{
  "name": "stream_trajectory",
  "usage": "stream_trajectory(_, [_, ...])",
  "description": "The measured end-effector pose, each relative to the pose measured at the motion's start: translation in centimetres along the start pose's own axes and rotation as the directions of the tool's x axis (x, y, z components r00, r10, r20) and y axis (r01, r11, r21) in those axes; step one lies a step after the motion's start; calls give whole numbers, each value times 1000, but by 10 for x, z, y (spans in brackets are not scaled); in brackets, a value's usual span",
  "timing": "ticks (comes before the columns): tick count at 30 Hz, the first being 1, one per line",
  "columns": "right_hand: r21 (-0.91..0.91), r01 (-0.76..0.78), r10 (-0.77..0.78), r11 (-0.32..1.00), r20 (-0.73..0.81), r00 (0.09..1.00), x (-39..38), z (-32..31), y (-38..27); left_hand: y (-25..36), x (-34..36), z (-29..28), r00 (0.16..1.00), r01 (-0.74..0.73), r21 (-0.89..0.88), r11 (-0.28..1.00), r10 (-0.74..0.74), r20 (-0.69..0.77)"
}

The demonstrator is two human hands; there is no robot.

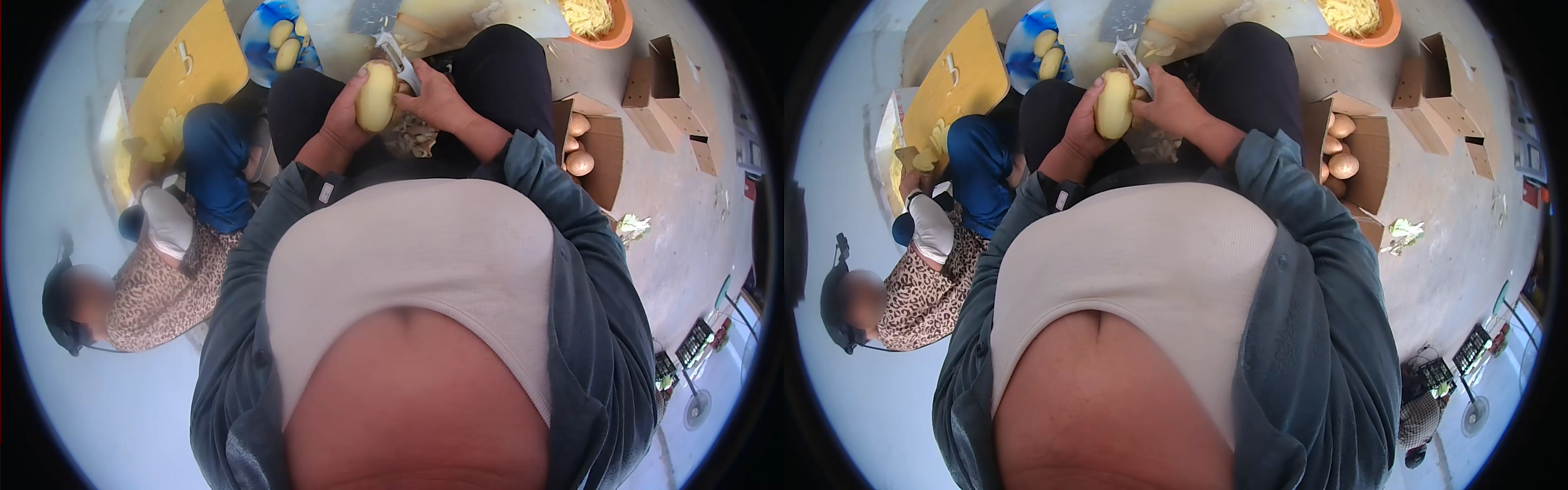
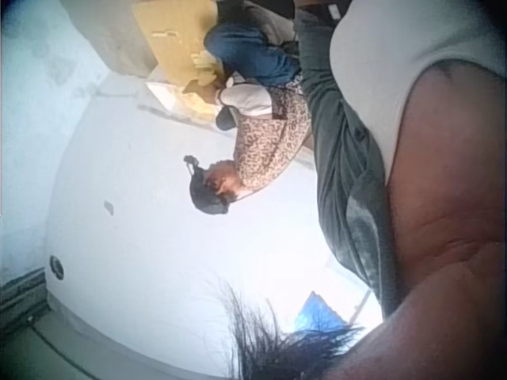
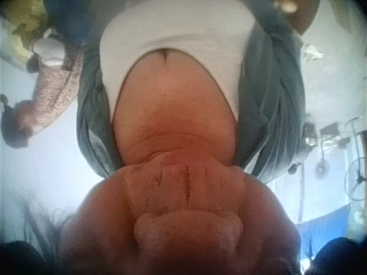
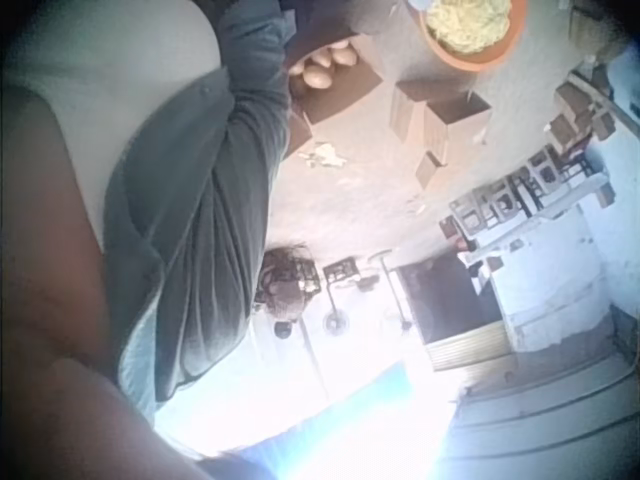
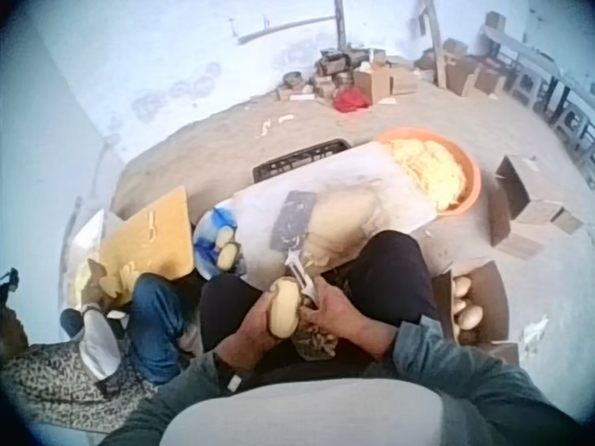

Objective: The person sits on the floor and peels potatoes using a handheld peeler. They rotate each potato to remove the skin and place the peeled potatoes into a nearby bowl.

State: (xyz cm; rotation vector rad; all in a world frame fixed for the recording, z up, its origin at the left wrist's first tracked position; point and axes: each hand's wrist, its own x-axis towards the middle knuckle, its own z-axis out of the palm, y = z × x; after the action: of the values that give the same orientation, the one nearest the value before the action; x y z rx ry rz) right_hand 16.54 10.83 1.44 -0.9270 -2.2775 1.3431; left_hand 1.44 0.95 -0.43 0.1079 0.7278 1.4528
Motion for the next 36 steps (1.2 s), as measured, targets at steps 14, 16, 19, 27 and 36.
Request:
stream_trajectory(14, [-87,216,-208,973,92,974,-8,-15,-5,8,-3,-11,996,67,-175,982,-54,76])
stream_trajectory(16, [-116,228,-203,967,195,960,-11,-17,-11,6,-4,-10,996,35,-176,984,-20,87])
stream_trajectory(19, [-144,288,-244,947,265,933,-15,-15,-16,7,-3,-4,1000,19,-181,983,-17,9])
stream_trajectory(27, [-241,287,-236,927,220,947,-13,-13,-14,5,-1,-13,993,75,-180,981,-56,109])
stream_trajectory(36, [-267,242,-235,933,58,970,-6,-14,-5,5,-7,-8,989,69,-36,997,-64,130])
